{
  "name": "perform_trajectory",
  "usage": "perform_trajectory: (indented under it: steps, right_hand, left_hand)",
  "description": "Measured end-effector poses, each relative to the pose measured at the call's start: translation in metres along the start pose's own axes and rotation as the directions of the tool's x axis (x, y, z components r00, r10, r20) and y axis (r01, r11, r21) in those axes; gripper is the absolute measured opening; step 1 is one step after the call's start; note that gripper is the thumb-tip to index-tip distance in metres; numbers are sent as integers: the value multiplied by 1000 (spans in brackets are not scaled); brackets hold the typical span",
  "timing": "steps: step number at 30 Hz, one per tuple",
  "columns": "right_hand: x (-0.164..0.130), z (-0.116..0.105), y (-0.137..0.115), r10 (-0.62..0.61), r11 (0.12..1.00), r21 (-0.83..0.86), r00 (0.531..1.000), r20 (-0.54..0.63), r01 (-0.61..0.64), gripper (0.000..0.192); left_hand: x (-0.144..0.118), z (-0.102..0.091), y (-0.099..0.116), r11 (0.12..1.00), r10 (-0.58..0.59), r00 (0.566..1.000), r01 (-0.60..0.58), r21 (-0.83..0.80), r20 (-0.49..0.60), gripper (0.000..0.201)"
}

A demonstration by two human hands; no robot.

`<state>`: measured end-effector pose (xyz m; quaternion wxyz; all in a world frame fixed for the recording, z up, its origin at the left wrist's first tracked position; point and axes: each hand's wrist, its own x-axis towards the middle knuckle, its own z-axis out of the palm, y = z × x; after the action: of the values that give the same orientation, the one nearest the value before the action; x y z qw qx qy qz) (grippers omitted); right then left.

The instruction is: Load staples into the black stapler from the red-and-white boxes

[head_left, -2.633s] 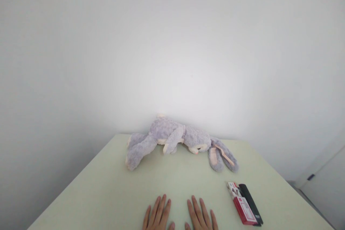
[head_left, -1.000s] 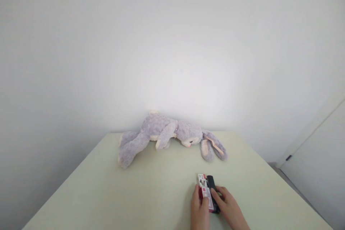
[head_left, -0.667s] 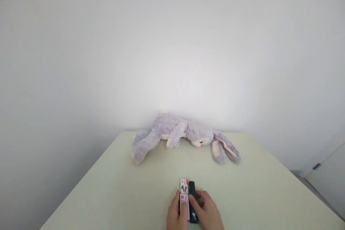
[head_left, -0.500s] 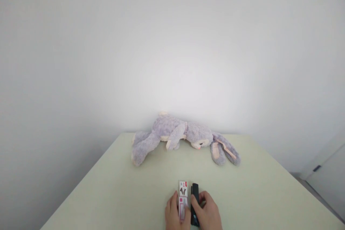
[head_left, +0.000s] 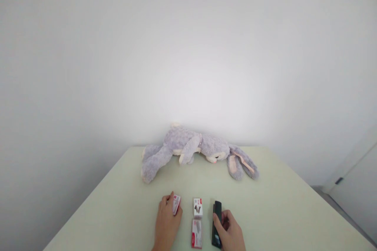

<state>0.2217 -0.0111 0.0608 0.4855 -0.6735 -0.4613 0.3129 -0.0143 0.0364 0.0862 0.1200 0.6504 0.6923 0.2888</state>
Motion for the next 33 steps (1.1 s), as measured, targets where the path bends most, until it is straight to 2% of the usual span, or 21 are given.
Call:
perform_trajectory:
  steps: [3, 6, 10, 13, 17, 19, 22, 25, 29, 31, 33]
  right_hand:
    - [-1, 5, 1, -4, 1000, 11, 1000, -25, 4, 49]
    - [-1, 9, 1, -7, 1000, 14, 999, -37, 7, 52]
    - [-1, 6, 0, -4, 999, -51, 1000, 11, 4, 56]
    - [0, 1, 0, 0, 997, -75, 999, 45, 3, 58]
    - [1, -8, 3, -89, 980, -180, 996, 4, 88, 57]
    - [1, -14, 4, -163, 949, -275, 987, -5, 155, 49]
    - [2, -26, 3, -203, 915, -337, 975, 85, 220, 39]
    - [1, -37, -1, -179, 893, -391, 972, 150, 225, 39]
    - [2, -51, -1, -184, 848, -457, 958, 220, 268, 44]
    - [3, -54, 1, -196, 830, -473, 949, 245, 294, 47]
    - [4, -52, 0, -196, 820, -486, 947, 256, 302, 49]
  left_hand:
    - [-6, 1, -16, 1000, 27, 999, -27, 10, -42, 53]
    - [-32, 6, -37, 998, 47, 994, -42, 54, -102, 53]
    - [-62, 7, -50, 982, -12, 999, 22, 189, -50, 50]
    - [-61, -2, -41, 963, -35, 999, 39, 267, -19, 53]
    - [-50, -7, -22, 962, 22, 996, 2, 274, -86, 53]
    - [-52, 2, -9, 968, 119, 990, -99, 231, -73, 48]
    - [-61, 26, 14, 960, 232, 972, -236, 152, 43, 44]
    - [-66, 45, 32, 968, 204, 973, -217, 127, 110, 57]
    - [-59, 43, 34, 975, 182, 977, -194, 112, 108, 70]
    - [-56, 36, 28, 983, 104, 989, -118, 139, 105, 66]
    - [-60, 31, 24, 984, 32, 991, -54, 169, 131, 50]
